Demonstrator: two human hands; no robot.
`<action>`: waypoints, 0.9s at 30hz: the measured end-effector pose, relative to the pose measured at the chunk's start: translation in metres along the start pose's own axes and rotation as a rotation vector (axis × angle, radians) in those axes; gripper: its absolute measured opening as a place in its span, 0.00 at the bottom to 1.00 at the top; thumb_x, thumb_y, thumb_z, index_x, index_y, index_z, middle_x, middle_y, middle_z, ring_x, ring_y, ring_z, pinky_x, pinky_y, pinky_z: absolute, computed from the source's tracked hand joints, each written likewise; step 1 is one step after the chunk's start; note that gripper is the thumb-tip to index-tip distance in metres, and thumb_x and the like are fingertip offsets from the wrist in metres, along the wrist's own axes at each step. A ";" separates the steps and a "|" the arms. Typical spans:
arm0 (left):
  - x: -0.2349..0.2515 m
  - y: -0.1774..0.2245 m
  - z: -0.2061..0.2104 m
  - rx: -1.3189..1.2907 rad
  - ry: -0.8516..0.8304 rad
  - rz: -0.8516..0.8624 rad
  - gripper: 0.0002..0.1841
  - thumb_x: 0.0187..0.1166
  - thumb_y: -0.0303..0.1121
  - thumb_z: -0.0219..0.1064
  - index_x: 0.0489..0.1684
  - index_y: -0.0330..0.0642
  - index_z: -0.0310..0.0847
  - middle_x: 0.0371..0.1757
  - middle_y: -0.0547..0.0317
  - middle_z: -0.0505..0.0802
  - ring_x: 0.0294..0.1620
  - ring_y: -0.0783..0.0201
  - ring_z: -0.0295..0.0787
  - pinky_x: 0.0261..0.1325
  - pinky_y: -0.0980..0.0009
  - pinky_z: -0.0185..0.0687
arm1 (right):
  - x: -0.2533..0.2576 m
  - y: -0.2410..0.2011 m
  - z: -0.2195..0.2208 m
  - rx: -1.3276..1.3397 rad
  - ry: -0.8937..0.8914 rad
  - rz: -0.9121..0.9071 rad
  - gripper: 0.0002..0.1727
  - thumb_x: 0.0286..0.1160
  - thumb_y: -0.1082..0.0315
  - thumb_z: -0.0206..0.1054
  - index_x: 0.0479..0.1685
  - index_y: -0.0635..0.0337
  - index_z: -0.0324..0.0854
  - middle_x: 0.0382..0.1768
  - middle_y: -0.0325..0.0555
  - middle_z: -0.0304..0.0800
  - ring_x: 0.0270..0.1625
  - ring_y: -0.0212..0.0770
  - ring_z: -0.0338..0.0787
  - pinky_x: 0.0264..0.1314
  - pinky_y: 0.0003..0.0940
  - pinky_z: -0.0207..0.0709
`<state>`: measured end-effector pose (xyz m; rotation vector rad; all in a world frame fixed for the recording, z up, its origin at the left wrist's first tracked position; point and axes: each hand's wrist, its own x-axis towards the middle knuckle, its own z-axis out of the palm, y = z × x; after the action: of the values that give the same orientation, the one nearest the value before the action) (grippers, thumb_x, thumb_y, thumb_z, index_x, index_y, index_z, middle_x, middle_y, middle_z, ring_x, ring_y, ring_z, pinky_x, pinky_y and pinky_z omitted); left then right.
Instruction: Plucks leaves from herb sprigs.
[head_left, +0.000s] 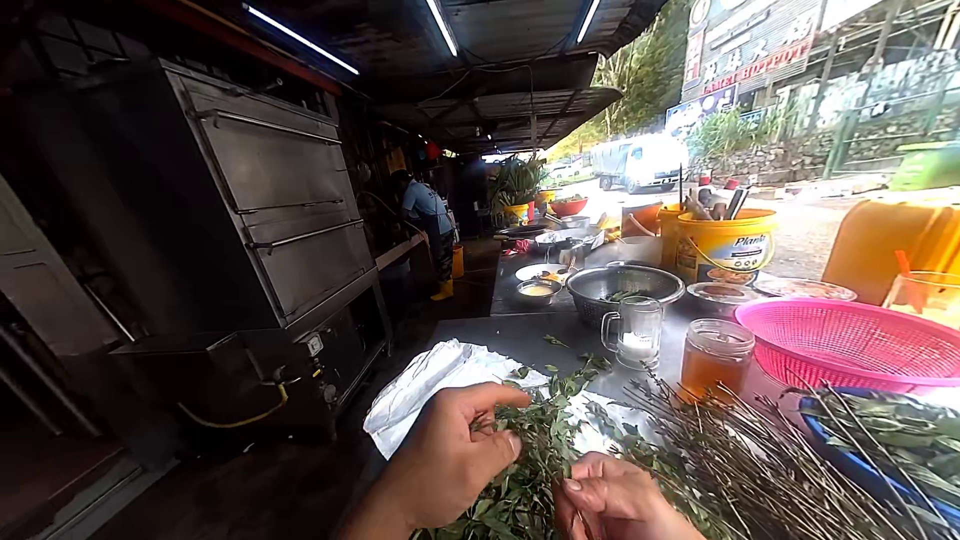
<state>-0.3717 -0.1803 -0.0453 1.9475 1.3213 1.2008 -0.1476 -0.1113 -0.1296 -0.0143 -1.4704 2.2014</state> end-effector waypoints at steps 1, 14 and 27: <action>0.001 0.004 -0.003 0.024 -0.094 -0.026 0.12 0.75 0.35 0.67 0.50 0.47 0.93 0.30 0.70 0.87 0.28 0.77 0.79 0.34 0.76 0.76 | 0.000 0.001 0.000 -0.018 0.003 0.003 0.21 0.82 0.60 0.55 0.21 0.46 0.89 0.17 0.34 0.88 0.15 0.23 0.80 0.14 0.20 0.67; -0.019 -0.016 -0.024 -0.298 -0.310 -0.232 0.06 0.71 0.38 0.71 0.30 0.49 0.92 0.28 0.72 0.90 0.30 0.78 0.85 0.36 0.79 0.80 | 0.006 0.002 -0.001 -0.535 0.429 -0.045 0.21 0.58 0.67 0.71 0.01 0.43 0.69 0.06 0.26 0.67 0.11 0.21 0.65 0.14 0.24 0.53; -0.024 -0.030 -0.018 -0.308 -0.229 -0.247 0.03 0.66 0.34 0.73 0.24 0.50 0.88 0.23 0.72 0.86 0.24 0.79 0.79 0.28 0.79 0.73 | 0.011 0.001 0.002 -0.677 0.497 -0.056 0.15 0.70 0.64 0.72 0.56 0.48 0.91 0.17 0.31 0.81 0.14 0.26 0.71 0.18 0.25 0.67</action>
<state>-0.4044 -0.1911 -0.0689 1.5973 1.1432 0.9649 -0.1578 -0.1092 -0.1267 -0.6783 -1.7873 1.4116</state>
